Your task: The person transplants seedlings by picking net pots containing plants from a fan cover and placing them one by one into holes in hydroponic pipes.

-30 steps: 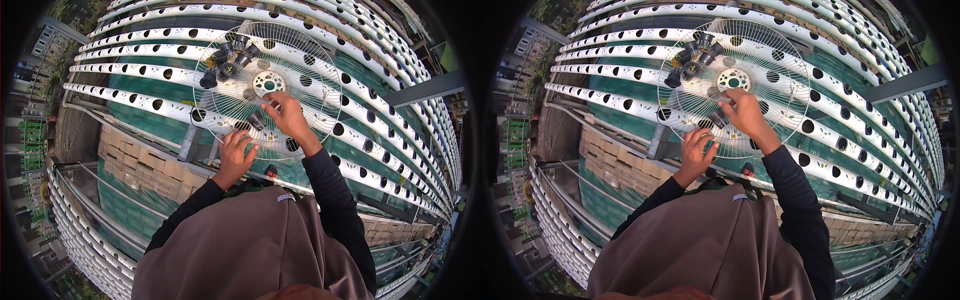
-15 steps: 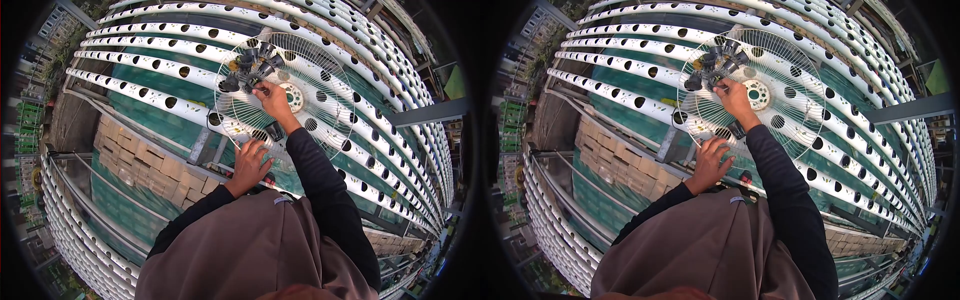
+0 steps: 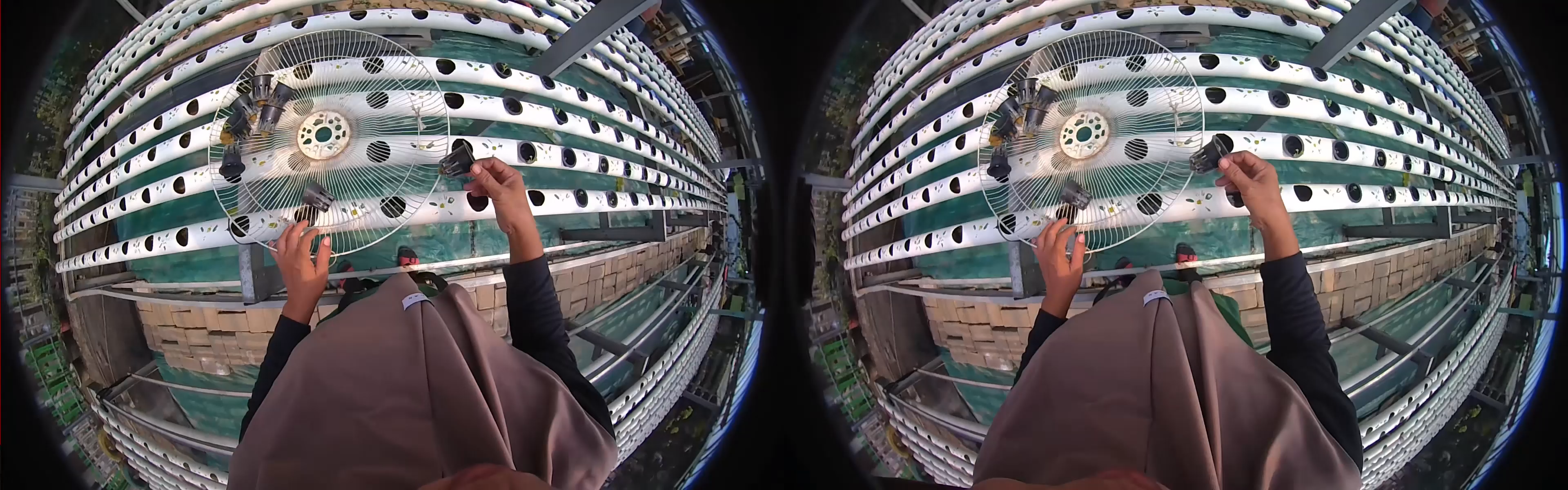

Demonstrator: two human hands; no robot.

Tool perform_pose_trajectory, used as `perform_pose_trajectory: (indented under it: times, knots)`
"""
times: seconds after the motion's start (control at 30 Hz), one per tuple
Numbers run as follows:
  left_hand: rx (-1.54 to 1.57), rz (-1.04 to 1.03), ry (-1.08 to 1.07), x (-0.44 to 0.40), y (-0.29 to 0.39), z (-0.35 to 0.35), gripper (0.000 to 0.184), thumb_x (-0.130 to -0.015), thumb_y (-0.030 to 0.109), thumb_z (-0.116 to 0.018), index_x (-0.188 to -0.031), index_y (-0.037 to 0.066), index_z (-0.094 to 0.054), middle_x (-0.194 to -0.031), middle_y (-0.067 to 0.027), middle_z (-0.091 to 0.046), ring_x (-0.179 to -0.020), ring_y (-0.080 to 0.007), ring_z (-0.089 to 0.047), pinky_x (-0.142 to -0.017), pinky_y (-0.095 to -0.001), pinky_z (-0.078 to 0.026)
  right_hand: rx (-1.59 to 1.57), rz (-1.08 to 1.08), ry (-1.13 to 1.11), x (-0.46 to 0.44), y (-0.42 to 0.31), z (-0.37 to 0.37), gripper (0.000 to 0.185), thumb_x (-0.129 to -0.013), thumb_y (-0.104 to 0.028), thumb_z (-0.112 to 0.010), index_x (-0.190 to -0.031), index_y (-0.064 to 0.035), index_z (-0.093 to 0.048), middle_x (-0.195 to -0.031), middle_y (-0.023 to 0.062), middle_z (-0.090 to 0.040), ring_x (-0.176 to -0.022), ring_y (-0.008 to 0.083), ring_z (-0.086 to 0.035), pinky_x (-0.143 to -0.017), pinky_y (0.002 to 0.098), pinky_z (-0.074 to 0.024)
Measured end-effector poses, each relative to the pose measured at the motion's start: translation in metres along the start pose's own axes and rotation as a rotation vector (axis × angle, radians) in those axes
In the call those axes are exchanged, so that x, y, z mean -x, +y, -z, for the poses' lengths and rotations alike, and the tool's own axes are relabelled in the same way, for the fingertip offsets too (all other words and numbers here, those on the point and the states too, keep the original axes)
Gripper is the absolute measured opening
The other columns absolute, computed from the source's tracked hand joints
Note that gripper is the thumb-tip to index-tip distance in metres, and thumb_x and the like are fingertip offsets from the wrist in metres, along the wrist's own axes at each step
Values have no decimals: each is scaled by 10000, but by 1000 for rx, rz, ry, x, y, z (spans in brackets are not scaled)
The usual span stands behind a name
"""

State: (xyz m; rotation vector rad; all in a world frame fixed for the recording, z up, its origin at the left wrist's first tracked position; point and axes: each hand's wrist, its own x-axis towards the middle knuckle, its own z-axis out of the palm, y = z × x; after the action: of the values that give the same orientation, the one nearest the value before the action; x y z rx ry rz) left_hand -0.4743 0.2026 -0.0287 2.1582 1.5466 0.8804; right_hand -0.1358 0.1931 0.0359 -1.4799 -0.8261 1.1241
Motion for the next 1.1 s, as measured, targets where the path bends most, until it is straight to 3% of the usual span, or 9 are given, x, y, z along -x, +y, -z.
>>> perform_pose_trajectory:
  times: [0.07,0.13,0.27,0.37,0.4,0.53,0.63,0.97,1.1]
  knots:
    - [27,-24,-20,0,-1,-3,215,-814,231,-598,-927,50,-622,-1130,-75,-545,-1134,-301,-427,-950,-566,-219,58,0,141,18,8,44,163,-837,-207,-638,-889,-54,-612,-819,28,-633,-673,100,-601,-600,214,-437]
    - [-140,50,-54,-1,3,-3,221,-833,256,-577,-929,64,-628,-1140,-61,-546,-1155,-286,-417,-955,-627,-140,79,26,316,32,15,76,210,-806,-237,-676,-866,-44,-618,-751,12,-620,-644,93,-585,-581,221,-412]
    - [-232,145,-67,-4,15,-6,255,-860,303,-537,-933,79,-634,-1139,-45,-554,-1153,-281,-425,-965,-651,-48,217,62,549,45,35,125,236,-806,-230,-672,-864,-5,-630,-719,31,-625,-641,88,-569,-562,234,-414]
    - [-199,105,-43,-12,25,-5,250,-859,288,-537,-933,70,-633,-1127,-48,-561,-1149,-277,-428,-965,-637,-74,418,54,627,47,35,134,237,-798,-224,-672,-858,2,-635,-731,79,-642,-619,105,-582,-556,256,-439]
    - [-195,90,-26,-15,29,-5,242,-855,265,-544,-931,54,-633,-1120,-61,-563,-1129,-279,-437,-972,-582,-142,570,31,652,47,32,133,234,-792,-219,-673,-853,4,-637,-742,106,-650,-607,122,-596,-555,269,-453]
    - [-117,76,-13,-16,31,-8,235,-848,246,-554,-929,40,-633,-1116,-79,-563,-1100,-285,-448,-960,-518,-208,663,82,626,43,33,128,229,-773,-207,-675,-859,2,-637,-767,137,-648,-612,227,-635,-569,320,-475]
    - [-145,90,-20,-16,32,-9,239,-847,239,-557,-930,26,-629,-1118,-98,-563,-1082,-288,-452,-953,-489,-234,754,175,598,38,46,134,231,-760,-206,-679,-859,-1,-639,-772,151,-637,-615,251,-627,-576,330,-474]
    - [-136,96,16,-15,38,-11,237,-844,225,-565,-921,11,-633,-1110,-121,-567,-1080,-297,-447,-932,-457,-280,896,207,500,36,52,144,300,-711,-225,-710,-935,-32,-660,-763,144,-626,-613,265,-605,-577,349,-463]
    - [-143,83,18,-15,35,-12,240,-844,225,-565,-922,8,-631,-1106,-121,-568,-1078,-304,-447,-922,-460,-295,908,110,493,38,48,139,339,-708,-218,-707,-988,-35,-649,-738,138,-628,-622,267,-610,-586,350,-466]
